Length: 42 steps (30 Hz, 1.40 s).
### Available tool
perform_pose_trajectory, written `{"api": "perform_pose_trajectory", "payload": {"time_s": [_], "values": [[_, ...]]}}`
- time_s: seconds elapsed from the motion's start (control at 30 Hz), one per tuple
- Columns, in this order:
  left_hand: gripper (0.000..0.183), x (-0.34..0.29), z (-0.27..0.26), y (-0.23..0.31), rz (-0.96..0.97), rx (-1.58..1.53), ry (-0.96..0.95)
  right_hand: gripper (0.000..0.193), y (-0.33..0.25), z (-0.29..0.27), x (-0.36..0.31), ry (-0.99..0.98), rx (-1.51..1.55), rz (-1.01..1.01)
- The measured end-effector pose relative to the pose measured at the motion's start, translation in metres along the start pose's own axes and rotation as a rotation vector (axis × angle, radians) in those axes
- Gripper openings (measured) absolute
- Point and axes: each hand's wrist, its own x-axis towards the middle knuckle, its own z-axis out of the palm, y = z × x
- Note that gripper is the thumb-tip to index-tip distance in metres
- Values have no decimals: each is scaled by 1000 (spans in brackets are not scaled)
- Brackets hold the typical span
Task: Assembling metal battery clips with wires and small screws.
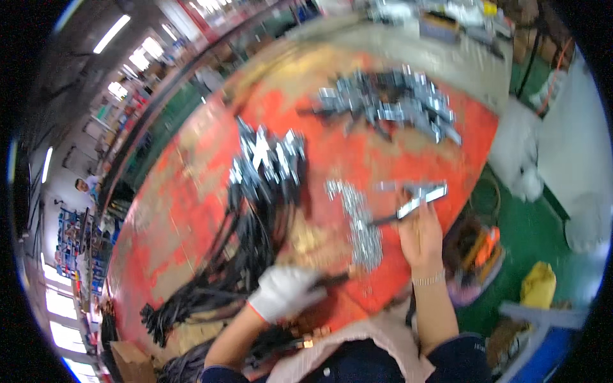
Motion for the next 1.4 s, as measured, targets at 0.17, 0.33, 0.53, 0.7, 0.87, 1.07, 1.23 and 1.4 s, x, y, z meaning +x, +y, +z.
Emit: {"api": "perform_pose_trajectory", "payload": {"time_s": [0.17, 0.33, 0.53, 0.7, 0.87, 1.07, 1.23, 1.4], "values": [[19, -5, 1, -15, -96, -60, 191, 40, 2, 6, -9, -93, -86, -25], [19, 14, 7, 1, -59, -52, 71, 47, 6, 8, -10, 68, 28, 25], [20, 39, 10, 13, -19, 13, -11, 57, 8, -7, -10, 60, 93, 68], [20, 51, 11, 14, 23, 71, -44, 61, 14, -13, -7, 16, 34, 85], [19, 42, 9, 9, -157, -271, 293, 64, 12, -10, -6, 83, -81, 10], [29, 27, 6, 6, -131, -317, 562, 72, 19, -10, -3, 71, -198, 19], [34, 27, -4, -4, 30, 12, 751, 77, 24, -3, -8, -39, -313, 87], [23, 28, -8, 6, -162, -240, 500, 73, 42, 9, -20, -11, -343, 110]]}}
